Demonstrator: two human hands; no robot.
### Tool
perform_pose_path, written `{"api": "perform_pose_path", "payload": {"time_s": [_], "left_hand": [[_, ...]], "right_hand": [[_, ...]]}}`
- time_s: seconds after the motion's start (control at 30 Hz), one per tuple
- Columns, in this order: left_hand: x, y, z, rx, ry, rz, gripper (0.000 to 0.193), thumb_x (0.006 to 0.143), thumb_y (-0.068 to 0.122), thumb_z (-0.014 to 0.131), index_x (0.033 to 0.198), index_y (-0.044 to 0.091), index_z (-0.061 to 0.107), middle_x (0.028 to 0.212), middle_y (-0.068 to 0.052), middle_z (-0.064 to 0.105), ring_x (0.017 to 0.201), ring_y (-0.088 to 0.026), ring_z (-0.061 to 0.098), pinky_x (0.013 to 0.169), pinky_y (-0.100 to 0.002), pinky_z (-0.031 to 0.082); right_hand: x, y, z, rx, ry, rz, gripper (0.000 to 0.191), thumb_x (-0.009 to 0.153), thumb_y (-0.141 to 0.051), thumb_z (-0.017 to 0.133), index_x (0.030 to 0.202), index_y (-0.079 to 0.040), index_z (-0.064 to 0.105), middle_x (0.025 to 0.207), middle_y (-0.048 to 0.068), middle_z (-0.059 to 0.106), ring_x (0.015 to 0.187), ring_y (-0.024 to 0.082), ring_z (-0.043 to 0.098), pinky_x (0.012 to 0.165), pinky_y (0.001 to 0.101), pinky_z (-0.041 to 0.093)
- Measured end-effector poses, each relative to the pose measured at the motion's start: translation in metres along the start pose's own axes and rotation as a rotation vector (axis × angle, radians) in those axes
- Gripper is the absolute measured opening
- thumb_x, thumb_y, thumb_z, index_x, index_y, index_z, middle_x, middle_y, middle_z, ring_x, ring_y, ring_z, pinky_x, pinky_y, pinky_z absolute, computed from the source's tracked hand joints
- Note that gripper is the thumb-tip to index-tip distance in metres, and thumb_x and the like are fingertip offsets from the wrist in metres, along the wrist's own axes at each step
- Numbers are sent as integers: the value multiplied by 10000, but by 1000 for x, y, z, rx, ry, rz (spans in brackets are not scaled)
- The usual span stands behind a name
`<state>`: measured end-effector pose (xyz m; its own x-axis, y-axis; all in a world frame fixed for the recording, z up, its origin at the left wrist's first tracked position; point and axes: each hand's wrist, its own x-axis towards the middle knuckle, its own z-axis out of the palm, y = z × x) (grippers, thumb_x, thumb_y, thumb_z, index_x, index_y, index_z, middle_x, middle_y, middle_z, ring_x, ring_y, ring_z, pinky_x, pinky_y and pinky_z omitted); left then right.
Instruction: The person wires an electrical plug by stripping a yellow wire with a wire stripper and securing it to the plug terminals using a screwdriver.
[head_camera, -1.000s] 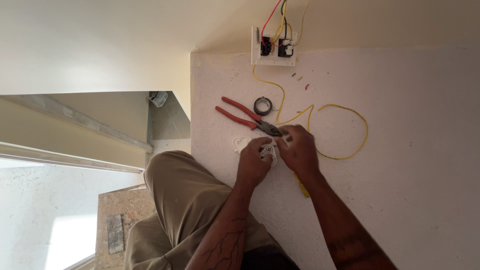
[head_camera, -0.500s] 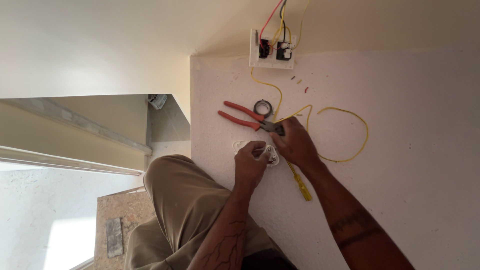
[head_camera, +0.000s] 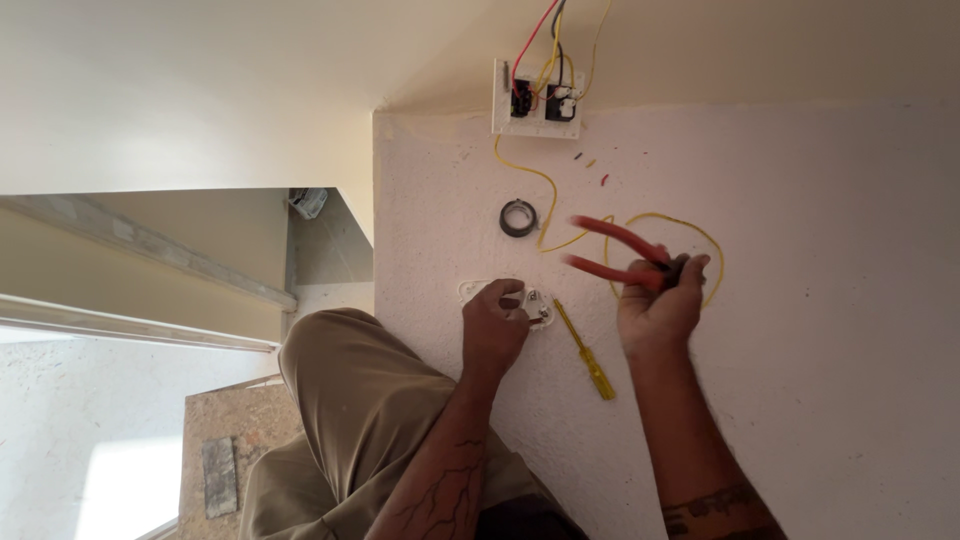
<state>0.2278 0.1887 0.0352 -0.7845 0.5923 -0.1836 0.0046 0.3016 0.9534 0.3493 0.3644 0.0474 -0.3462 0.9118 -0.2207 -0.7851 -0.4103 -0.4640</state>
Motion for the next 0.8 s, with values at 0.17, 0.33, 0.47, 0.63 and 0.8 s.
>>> {"api": "perform_pose_path", "payload": {"time_s": [0.17,0.33,0.47,0.63,0.8], "left_hand": [[-2,1,-1,143,214,234,273,815,-16,615,1062,-13,731,1042,-176,750,858,-279,736,797,-394,587],[-2,12,-3,-6,241,262,211,861,-22,605,1043,-5,711,1047,-139,739,867,-223,737,670,-341,608],[-4,19,-5,-138,149,300,207,876,-12,618,1065,-2,701,1041,-126,744,885,-183,742,691,-316,629],[-9,26,-2,-255,44,266,184,884,14,621,1047,-3,703,986,-120,745,826,-160,741,671,-298,642],[-2,38,10,-253,-52,391,180,901,38,651,1068,1,708,1013,-102,757,868,-144,730,737,-280,605]], "right_hand": [[-22,-18,12,38,74,189,101,1035,-142,622,1050,-51,581,969,89,681,998,217,641,979,416,574],[-34,-44,31,-373,-10,163,162,902,-138,725,1036,-121,634,891,31,647,924,192,650,893,419,606],[-19,-74,29,-1246,385,-7,253,865,-182,820,938,-67,607,866,97,672,728,189,704,672,375,632],[-8,-82,8,-1766,493,22,303,863,-179,865,867,8,627,829,169,709,634,209,705,621,345,612],[-2,-72,-6,-1654,458,-93,294,797,-146,870,910,10,648,858,170,719,672,225,707,597,339,585]]}}
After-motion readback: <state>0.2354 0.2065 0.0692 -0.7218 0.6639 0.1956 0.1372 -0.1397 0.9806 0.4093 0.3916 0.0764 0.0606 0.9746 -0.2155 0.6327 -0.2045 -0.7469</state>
